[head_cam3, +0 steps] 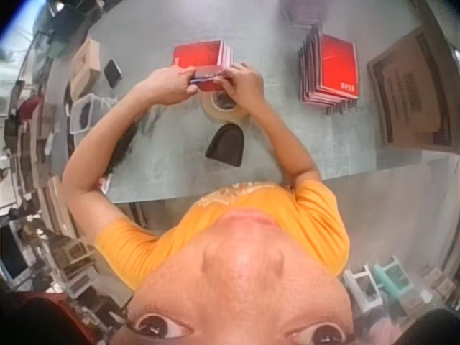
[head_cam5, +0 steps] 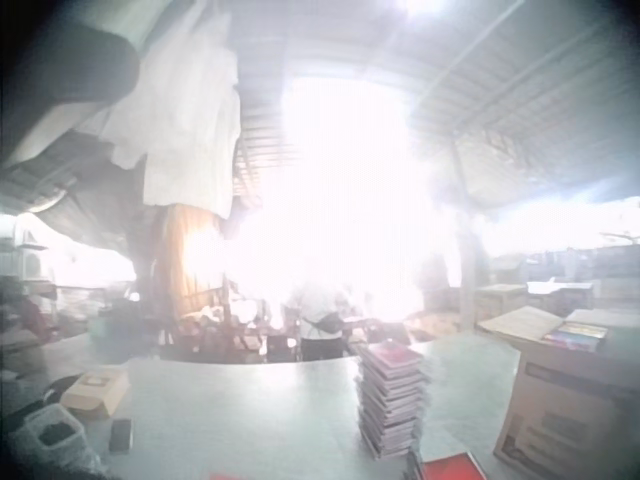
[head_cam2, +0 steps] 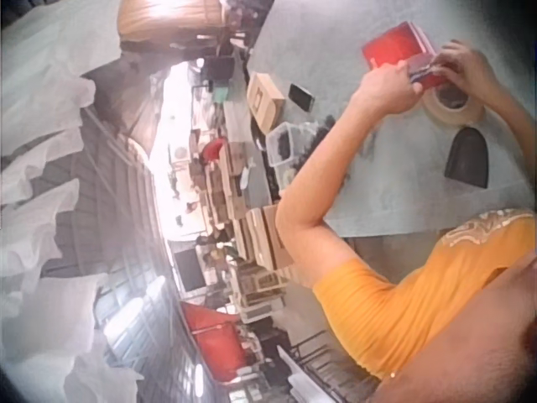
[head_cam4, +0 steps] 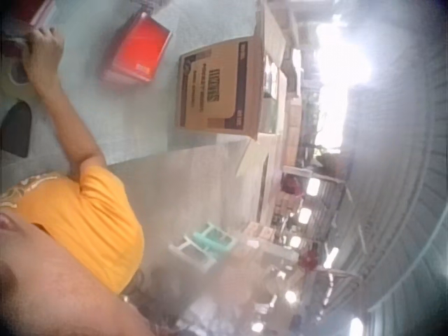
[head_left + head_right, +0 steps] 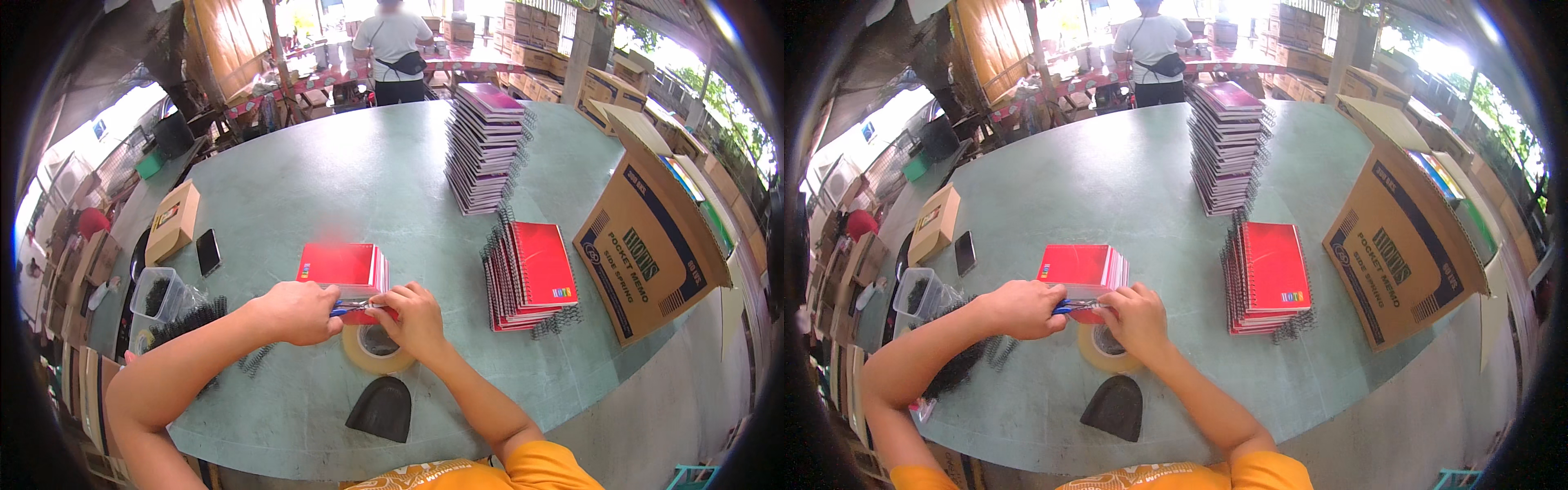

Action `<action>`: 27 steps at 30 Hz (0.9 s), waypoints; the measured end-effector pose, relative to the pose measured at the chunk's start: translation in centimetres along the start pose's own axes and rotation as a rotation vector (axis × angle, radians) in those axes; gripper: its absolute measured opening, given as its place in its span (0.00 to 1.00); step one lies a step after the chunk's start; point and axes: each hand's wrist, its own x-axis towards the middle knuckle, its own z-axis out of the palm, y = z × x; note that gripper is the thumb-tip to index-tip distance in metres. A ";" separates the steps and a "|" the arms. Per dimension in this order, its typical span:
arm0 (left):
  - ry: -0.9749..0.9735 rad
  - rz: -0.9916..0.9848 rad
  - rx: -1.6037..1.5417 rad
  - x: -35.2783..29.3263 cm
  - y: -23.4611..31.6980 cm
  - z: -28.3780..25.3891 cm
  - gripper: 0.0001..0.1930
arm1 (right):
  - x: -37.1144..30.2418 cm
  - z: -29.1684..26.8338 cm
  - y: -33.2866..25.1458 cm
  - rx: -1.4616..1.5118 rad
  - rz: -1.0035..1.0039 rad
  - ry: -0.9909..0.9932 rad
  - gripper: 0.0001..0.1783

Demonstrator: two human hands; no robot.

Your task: The person threads a wire spiral through the punched holes of a stack of notebooks, uses pliers to cut the excess wire, and then stacks the finished notebook on a pile.

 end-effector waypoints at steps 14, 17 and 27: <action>1.300 0.545 -0.021 1.6 1.6 -0.7 0.12 | -0.6 0.8 -0.3 0.022 -0.006 0.016 0.09; 0.755 0.122 -0.436 0.0 -1.1 -0.6 0.14 | -0.3 0.4 0.1 0.024 -0.036 0.031 0.09; 0.015 0.007 0.016 0.2 0.6 0.6 0.18 | -0.2 0.8 0.0 0.064 0.015 0.026 0.08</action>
